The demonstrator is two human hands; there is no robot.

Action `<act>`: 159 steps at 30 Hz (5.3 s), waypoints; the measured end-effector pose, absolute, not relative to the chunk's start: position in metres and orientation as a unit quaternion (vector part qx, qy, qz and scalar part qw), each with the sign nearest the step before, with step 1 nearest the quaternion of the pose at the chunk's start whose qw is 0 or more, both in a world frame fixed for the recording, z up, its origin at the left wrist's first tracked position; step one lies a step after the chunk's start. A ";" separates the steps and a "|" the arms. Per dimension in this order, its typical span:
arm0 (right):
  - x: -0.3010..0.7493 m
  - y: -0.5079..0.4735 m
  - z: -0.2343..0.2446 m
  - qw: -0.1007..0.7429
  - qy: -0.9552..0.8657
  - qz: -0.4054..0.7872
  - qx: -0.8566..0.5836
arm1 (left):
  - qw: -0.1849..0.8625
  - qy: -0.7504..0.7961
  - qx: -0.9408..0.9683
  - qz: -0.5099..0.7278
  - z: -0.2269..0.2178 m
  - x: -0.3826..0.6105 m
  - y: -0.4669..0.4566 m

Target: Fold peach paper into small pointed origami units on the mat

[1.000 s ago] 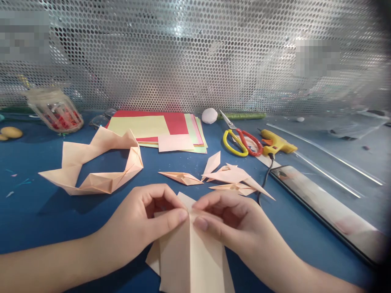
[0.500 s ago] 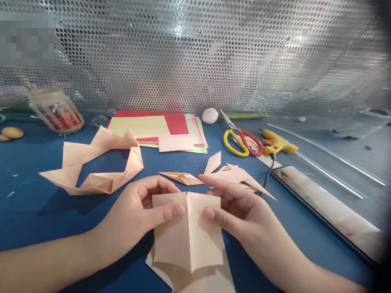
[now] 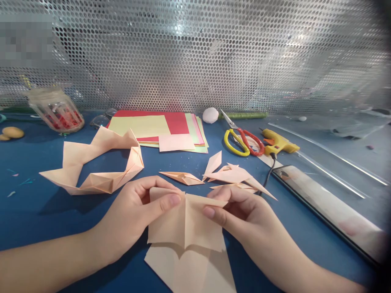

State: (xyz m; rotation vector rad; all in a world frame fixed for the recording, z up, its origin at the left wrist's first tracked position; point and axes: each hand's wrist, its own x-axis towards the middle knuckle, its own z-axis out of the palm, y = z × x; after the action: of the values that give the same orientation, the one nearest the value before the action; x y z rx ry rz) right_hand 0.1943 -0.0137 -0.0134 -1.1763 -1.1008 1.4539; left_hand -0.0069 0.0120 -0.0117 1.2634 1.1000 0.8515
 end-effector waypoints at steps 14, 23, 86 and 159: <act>0.199 -0.014 -0.018 0.528 -0.442 0.566 -0.454 | 0.693 0.393 0.497 0.343 -0.010 -0.007 0.013; 0.198 -0.015 -0.017 0.463 -0.493 0.595 -0.434 | 0.651 0.426 0.510 0.367 -0.011 -0.006 0.013; 0.200 -0.031 -0.040 0.334 -0.779 0.202 -0.491 | 0.497 0.488 0.589 0.410 -0.013 -0.006 0.001; 0.195 -0.021 -0.028 0.433 -0.524 0.597 -0.426 | 0.716 0.382 0.477 0.338 -0.009 -0.003 0.006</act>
State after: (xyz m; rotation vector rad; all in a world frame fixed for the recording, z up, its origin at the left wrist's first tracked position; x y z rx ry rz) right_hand 0.1946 -0.0210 -0.0280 -1.0622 -1.3066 1.4879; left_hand -0.0026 0.0056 -0.0086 1.0549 0.8447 0.7489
